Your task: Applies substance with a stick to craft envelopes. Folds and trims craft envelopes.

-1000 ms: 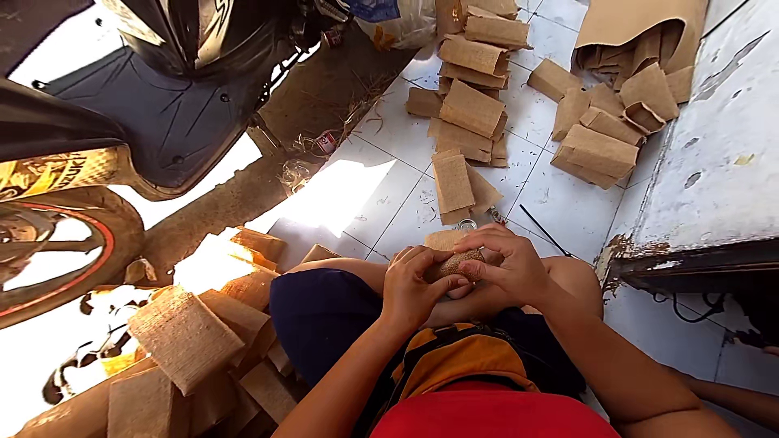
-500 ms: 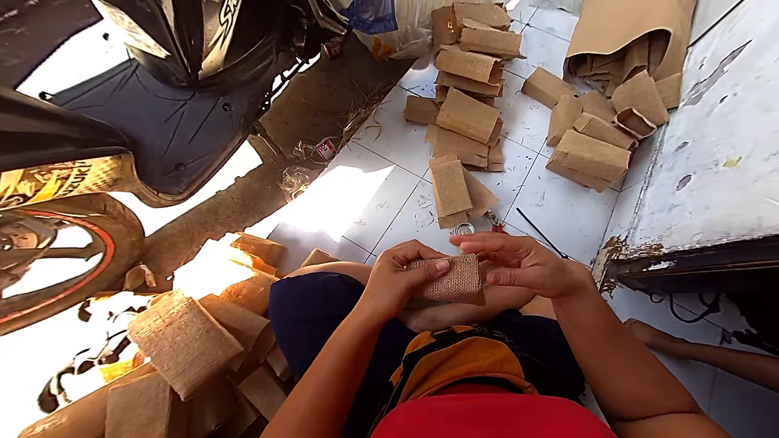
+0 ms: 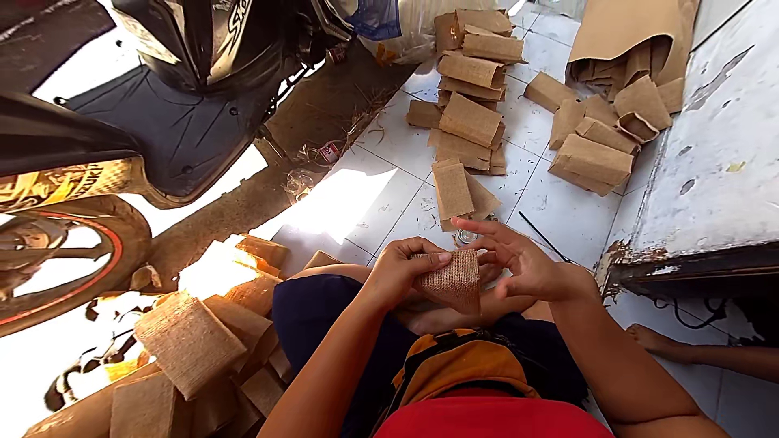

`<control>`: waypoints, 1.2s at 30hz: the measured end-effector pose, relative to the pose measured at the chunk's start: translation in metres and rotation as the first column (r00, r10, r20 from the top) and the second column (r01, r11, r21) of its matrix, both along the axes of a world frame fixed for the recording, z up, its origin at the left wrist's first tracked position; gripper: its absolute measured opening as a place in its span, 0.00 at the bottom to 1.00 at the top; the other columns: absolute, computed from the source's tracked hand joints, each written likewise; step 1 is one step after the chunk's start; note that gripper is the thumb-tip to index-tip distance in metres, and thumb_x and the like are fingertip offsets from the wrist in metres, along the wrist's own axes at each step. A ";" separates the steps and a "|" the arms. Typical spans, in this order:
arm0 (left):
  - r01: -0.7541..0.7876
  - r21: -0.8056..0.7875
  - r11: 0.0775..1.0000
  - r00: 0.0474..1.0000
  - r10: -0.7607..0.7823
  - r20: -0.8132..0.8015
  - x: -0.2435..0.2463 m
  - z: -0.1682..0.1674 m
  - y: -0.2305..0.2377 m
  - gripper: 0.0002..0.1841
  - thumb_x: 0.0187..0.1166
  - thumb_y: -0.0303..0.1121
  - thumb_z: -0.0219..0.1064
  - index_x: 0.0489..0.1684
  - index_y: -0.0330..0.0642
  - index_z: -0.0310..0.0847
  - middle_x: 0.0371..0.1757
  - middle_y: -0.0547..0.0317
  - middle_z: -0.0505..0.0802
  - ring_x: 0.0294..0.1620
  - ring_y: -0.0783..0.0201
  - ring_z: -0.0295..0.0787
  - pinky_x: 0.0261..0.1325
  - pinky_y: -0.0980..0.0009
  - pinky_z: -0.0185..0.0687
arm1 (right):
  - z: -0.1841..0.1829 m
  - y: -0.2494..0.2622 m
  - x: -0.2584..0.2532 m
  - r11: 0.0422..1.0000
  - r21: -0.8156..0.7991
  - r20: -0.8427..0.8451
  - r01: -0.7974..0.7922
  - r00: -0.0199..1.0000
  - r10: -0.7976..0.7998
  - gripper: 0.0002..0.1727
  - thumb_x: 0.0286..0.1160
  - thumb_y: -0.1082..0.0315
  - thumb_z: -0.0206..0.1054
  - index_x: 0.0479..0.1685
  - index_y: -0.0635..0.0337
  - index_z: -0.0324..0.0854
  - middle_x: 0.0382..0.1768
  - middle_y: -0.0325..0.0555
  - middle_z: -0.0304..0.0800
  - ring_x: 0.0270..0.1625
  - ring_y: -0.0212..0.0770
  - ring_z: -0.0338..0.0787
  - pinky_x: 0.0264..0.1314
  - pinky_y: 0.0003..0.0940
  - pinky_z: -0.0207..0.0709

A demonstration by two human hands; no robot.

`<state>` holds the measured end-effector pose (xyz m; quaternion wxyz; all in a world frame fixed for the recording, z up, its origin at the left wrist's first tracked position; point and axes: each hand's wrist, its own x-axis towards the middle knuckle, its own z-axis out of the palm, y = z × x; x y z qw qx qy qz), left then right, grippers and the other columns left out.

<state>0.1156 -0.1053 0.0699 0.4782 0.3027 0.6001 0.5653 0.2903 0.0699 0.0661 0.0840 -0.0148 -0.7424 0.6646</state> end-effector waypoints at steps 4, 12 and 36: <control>-0.095 -0.064 0.993 0.995 0.094 -0.017 -0.001 -0.013 0.007 0.21 0.92 0.48 0.51 0.60 0.46 0.87 0.46 0.59 0.94 0.44 0.68 0.90 0.48 0.67 0.87 | -0.014 -0.011 -0.013 0.968 0.061 0.085 0.244 0.965 -0.249 0.30 0.62 0.60 0.82 0.69 0.57 0.86 0.75 0.42 0.84 0.66 0.34 0.90 0.60 0.32 0.89; -0.071 0.072 0.995 0.990 0.079 -0.115 -0.006 -0.048 0.013 0.13 0.78 0.30 0.70 0.59 0.46 0.86 0.74 0.59 0.83 0.64 0.63 0.86 0.63 0.64 0.87 | -0.039 -0.010 -0.024 0.893 -0.027 0.083 0.448 0.892 -0.445 0.15 0.74 0.66 0.74 0.58 0.58 0.91 0.69 0.44 0.88 0.65 0.34 0.89 0.63 0.31 0.86; 0.058 0.100 0.993 0.722 0.027 -0.692 -0.030 -0.098 0.019 0.29 0.61 0.29 0.84 0.66 0.40 0.85 0.65 0.50 0.89 0.65 0.57 0.87 0.69 0.55 0.83 | -0.110 0.027 -0.059 0.858 -0.116 0.698 0.500 0.656 -0.288 0.35 0.94 0.41 0.40 0.71 0.59 0.80 0.59 0.55 0.89 0.55 0.49 0.90 0.54 0.49 0.84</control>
